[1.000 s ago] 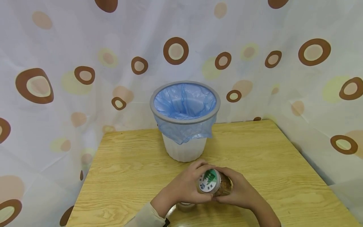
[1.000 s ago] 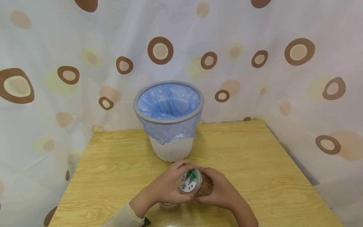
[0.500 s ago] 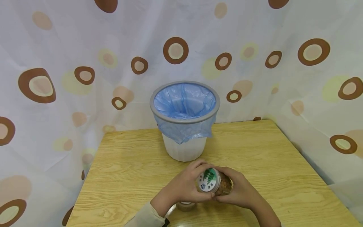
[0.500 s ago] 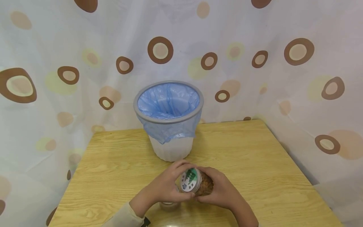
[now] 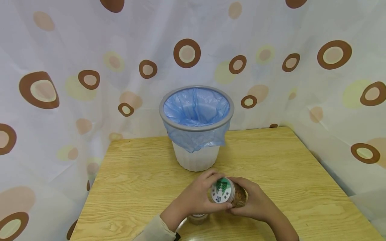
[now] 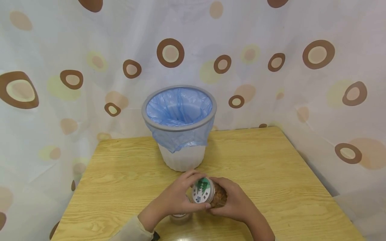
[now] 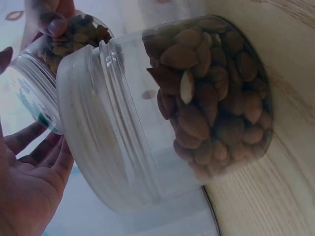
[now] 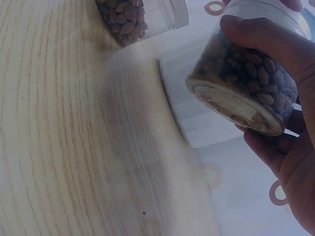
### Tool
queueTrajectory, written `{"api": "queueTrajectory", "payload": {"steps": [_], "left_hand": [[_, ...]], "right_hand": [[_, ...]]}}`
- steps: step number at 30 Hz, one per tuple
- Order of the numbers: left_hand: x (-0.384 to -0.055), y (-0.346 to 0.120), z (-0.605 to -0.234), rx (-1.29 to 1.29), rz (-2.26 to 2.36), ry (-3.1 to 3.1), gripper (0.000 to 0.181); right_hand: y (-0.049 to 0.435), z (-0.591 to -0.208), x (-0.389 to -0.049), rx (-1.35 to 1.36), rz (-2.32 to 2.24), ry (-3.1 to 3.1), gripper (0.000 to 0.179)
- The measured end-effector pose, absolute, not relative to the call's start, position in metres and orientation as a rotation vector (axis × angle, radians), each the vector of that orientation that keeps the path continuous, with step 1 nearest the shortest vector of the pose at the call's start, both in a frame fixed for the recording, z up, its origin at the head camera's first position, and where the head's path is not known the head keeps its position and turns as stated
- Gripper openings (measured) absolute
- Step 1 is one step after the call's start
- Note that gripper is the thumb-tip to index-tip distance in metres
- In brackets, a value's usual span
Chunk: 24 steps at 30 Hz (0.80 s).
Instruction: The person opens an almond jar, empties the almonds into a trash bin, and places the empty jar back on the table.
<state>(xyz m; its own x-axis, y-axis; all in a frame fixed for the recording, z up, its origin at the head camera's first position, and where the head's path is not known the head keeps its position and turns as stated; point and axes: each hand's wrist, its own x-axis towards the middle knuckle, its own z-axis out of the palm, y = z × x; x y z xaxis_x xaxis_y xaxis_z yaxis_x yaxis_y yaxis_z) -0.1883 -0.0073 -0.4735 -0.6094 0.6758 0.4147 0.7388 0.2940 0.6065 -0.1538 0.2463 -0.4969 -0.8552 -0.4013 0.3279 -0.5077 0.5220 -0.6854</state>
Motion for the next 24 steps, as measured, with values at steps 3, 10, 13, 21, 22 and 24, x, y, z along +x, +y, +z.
{"api": "queueTrajectory", "payload": {"steps": [3, 10, 13, 21, 22, 24], "left_hand": [[-0.1874, -0.0064, -0.4734, -1.335, -1.222, -2.463, 0.082], [-0.1822, -0.0042, -0.4696, -1.281, -1.143, -2.484, 0.091], [-0.1820, -0.0029, -0.4682, -1.297, -1.126, -2.457, 0.090], [-0.1827, -0.0021, -0.4701, -1.402, -1.102, -2.408, 0.086], [-0.1827, -0.0023, -0.4708, -1.409, -1.103, -2.410, 0.085], [-0.1825, -0.0024, -0.4715, -1.418, -1.098, -2.414, 0.082]], "right_hand": [[0.2466, -0.4971, -0.1539, 0.789, 1.239, -2.622, 0.085], [0.2466, -0.4970, -0.1540, 0.776, 1.205, -2.643, 0.086], [0.2466, -0.4973, -0.1542, 0.774, 1.211, -2.647, 0.086], [0.2479, -0.4988, -0.1547, 0.785, 1.234, -2.636, 0.090], [0.2480, -0.4994, -0.1548, 0.784, 1.233, -2.637, 0.090], [0.2481, -0.5003, -0.1548, 0.784, 1.237, -2.636, 0.090]]}}
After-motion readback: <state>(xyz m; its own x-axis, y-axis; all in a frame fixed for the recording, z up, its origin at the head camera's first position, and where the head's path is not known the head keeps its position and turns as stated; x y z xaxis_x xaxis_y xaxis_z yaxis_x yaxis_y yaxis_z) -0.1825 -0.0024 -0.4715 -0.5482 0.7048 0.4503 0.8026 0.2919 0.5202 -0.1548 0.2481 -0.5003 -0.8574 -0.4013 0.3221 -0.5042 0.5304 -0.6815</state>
